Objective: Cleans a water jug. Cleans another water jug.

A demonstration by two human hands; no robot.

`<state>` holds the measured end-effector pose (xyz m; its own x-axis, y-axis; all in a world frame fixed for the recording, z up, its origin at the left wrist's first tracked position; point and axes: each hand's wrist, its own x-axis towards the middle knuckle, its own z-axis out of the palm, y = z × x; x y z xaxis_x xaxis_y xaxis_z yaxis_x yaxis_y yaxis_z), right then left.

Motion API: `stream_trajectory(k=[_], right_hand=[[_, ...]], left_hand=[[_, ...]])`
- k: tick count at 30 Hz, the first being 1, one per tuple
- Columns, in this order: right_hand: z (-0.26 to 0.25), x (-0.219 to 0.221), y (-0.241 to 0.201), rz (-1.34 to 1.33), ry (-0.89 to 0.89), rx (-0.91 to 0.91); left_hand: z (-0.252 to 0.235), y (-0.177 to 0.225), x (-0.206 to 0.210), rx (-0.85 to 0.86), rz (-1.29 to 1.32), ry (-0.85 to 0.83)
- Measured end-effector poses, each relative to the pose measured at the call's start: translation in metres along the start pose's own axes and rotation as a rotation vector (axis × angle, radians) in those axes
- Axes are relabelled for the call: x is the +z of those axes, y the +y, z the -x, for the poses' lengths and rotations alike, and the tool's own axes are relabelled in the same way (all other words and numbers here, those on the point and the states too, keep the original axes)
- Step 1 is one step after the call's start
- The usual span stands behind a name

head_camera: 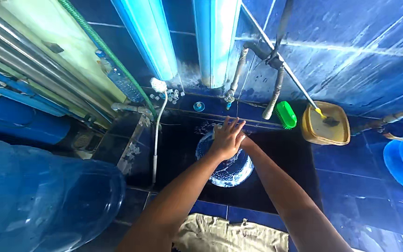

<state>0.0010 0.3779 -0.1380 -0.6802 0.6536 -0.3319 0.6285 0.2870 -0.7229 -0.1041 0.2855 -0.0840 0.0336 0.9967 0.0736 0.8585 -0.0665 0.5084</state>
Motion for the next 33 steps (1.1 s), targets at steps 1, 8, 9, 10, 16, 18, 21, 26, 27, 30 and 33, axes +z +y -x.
stream_trajectory(k=[1, 8, 9, 10, 16, 18, 21, 26, 27, 30, 33], right_hand=[[0.034, 0.016, 0.021, 0.015, 0.191, -0.071], [0.113, 0.064, 0.042, 0.089, 0.513, -0.139], [0.084, 0.040, 0.032, 0.077, 0.445, -0.056], [0.054, 0.018, 0.026, 0.078, 0.367, 0.012], [0.085, 0.066, 0.040, 0.151, 0.593, -0.037], [0.139, 0.119, 0.038, 0.239, 0.657, -0.198], [0.131, 0.146, -0.013, 0.385, 0.556, -0.301], [0.034, 0.070, -0.175, 0.413, 0.002, 0.313], [0.021, 0.063, -0.181, 0.487, 0.011, 0.319], [-0.012, 0.114, -0.116, 0.599, 0.323, -0.001], [0.043, 0.115, -0.141, 0.667, -0.265, 0.228]], left_hand=[[-0.001, 0.000, 0.001, -0.011, -0.006, -0.002], [0.001, 0.003, -0.002, -0.045, -0.008, -0.040], [0.000, 0.003, -0.001, -0.042, -0.017, -0.038], [0.000, 0.003, 0.000, -0.041, -0.022, -0.034], [-0.002, 0.003, -0.003, -0.059, -0.012, -0.068], [-0.005, 0.002, -0.002, -0.046, -0.004, -0.071], [-0.001, 0.003, -0.003, -0.054, -0.030, -0.085], [0.001, 0.006, -0.010, -0.083, -0.092, -0.149], [0.000, 0.005, -0.013, -0.079, -0.102, -0.177], [0.003, 0.005, -0.021, -0.068, -0.113, -0.232], [0.004, 0.004, -0.019, -0.065, -0.027, -0.250]])
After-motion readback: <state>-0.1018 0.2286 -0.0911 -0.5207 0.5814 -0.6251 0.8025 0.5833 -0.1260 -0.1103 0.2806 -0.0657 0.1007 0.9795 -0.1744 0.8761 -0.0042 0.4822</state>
